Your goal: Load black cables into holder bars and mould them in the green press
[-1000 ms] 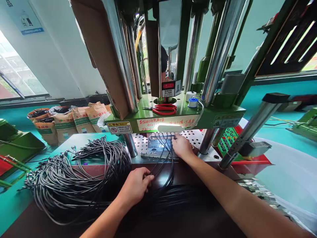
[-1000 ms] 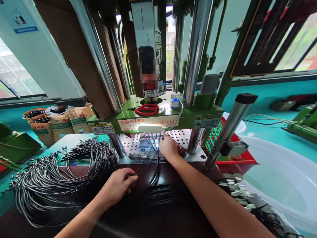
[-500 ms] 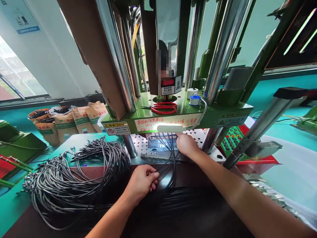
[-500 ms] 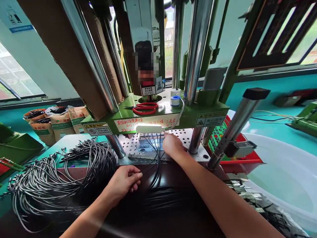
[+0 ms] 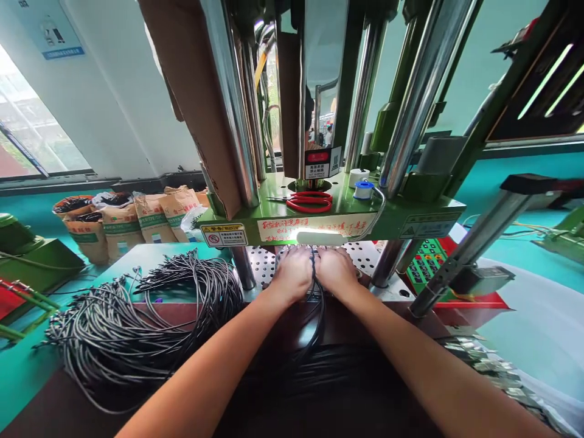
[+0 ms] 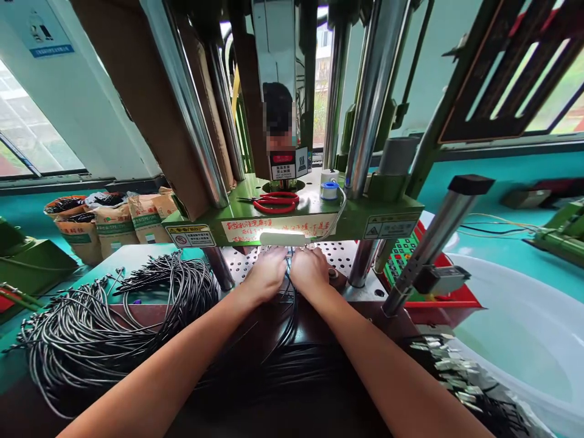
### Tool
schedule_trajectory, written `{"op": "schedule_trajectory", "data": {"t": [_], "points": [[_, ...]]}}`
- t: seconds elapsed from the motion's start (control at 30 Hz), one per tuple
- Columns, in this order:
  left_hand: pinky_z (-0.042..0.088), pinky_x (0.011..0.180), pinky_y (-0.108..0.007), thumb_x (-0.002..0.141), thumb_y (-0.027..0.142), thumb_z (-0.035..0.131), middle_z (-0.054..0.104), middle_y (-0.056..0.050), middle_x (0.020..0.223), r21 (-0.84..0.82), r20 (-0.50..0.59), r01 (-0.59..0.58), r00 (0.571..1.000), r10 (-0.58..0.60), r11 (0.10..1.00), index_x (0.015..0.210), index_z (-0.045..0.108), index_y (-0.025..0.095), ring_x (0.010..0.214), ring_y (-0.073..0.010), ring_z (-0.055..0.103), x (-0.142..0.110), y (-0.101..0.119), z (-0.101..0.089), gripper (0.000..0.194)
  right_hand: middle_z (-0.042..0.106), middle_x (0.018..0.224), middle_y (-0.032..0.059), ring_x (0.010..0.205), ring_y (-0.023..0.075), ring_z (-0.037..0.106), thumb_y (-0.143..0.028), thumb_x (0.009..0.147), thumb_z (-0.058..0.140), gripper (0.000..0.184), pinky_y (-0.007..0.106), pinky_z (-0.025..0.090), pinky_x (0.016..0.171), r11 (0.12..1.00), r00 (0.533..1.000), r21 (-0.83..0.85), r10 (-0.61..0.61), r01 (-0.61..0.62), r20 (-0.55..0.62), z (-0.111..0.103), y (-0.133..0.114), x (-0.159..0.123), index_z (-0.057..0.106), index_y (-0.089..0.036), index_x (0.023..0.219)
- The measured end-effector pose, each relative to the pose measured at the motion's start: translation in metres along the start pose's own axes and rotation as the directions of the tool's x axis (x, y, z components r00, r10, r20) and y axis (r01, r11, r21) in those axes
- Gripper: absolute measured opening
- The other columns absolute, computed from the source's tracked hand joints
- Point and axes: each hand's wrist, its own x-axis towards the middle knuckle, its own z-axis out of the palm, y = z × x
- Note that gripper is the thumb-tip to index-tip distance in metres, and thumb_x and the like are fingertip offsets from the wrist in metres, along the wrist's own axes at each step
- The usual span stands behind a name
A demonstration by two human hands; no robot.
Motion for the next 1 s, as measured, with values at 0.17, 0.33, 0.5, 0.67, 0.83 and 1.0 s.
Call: {"op": "schedule_trajectory", "data": {"t": [0.17, 0.33, 0.5, 0.67, 0.83, 1.0], "points": [[0.022, 0.113, -0.043, 0.089, 0.021, 0.034, 0.048, -0.015, 0.138, 0.039, 0.085, -0.022, 0.996, 0.018, 0.999, 0.129, 0.05, 0.008, 0.131, -0.0241, 0.04, 0.019, -0.009, 0.017, 0.045, 0.068, 0.104, 0.0114, 0.101, 0.0222, 0.057, -0.019, 0.092, 0.042, 0.027, 0.037, 0.037, 0.091, 1.0, 1.0, -0.024, 0.009, -0.009, 0.017, 0.009, 0.003, 0.003, 0.062, -0.012, 0.108], [0.016, 0.116, -0.041, 0.084, 0.018, 0.037, 0.043, -0.01, 0.143, 0.054, 0.119, -0.05, 0.992, 0.043, 0.997, 0.133, 0.046, 0.011, 0.134, -0.02, 0.035, 0.015, -0.022, 0.015, 0.051, 0.066, 0.106, 0.0105, 0.103, 0.0237, 0.055, -0.018, 0.09, 0.044, 0.027, 0.037, 0.035, 0.091, 0.999, 1.0, -0.038, -0.008, 0.009, 0.029, 0.011, 0.007, 0.005, 0.061, -0.012, 0.109], [0.017, 0.116, -0.041, 0.087, 0.021, 0.035, 0.044, -0.008, 0.143, 0.069, 0.094, -0.054, 0.994, 0.048, 0.996, 0.134, 0.045, 0.014, 0.134, -0.0188, 0.035, 0.015, -0.023, 0.016, 0.048, 0.066, 0.106, 0.0119, 0.103, 0.0253, 0.053, -0.02, 0.089, 0.043, 0.026, 0.034, 0.035, 0.087, 0.999, 1.0, -0.045, -0.02, 0.02, 0.012, 0.007, 0.004, 0.004, 0.064, -0.014, 0.103], [0.023, 0.113, -0.037, 0.094, 0.026, 0.028, 0.051, -0.01, 0.136, 0.115, -0.042, 0.046, 0.998, -0.042, 0.992, 0.127, 0.05, 0.012, 0.129, -0.0195, 0.041, 0.01, -0.023, 0.017, 0.042, 0.064, 0.106, 0.0077, 0.104, 0.0224, 0.055, -0.029, 0.093, 0.045, 0.024, 0.039, 0.039, 0.091, 0.997, 0.998, -0.049, -0.059, 0.058, -0.017, 0.004, -0.004, 0.002, 0.062, -0.015, 0.104], [0.028, 0.11, -0.042, 0.09, 0.024, 0.037, 0.049, -0.011, 0.138, 0.136, -0.081, 0.124, 0.99, -0.114, 0.983, 0.129, 0.049, 0.011, 0.13, -0.0229, 0.041, 0.004, -0.028, 0.018, 0.043, 0.064, 0.104, 0.0064, 0.099, 0.0206, 0.059, -0.033, 0.091, 0.055, 0.023, 0.042, 0.046, 0.088, 0.993, 0.996, -0.072, -0.089, 0.089, 0.002, 0.008, -0.01, 0.005, 0.062, -0.014, 0.103], [0.032, 0.108, -0.042, 0.087, 0.025, 0.04, 0.05, -0.006, 0.138, 0.129, -0.06, 0.121, 0.992, -0.114, 0.984, 0.129, 0.05, 0.016, 0.127, -0.0206, 0.044, 0.001, -0.034, 0.014, 0.044, 0.064, 0.104, 0.0069, 0.099, 0.0209, 0.06, -0.03, 0.091, 0.056, 0.022, 0.043, 0.047, 0.088, 0.993, 0.998, -0.094, -0.066, 0.068, 0.019, 0.012, -0.012, 0.009, 0.061, -0.013, 0.104]]}}
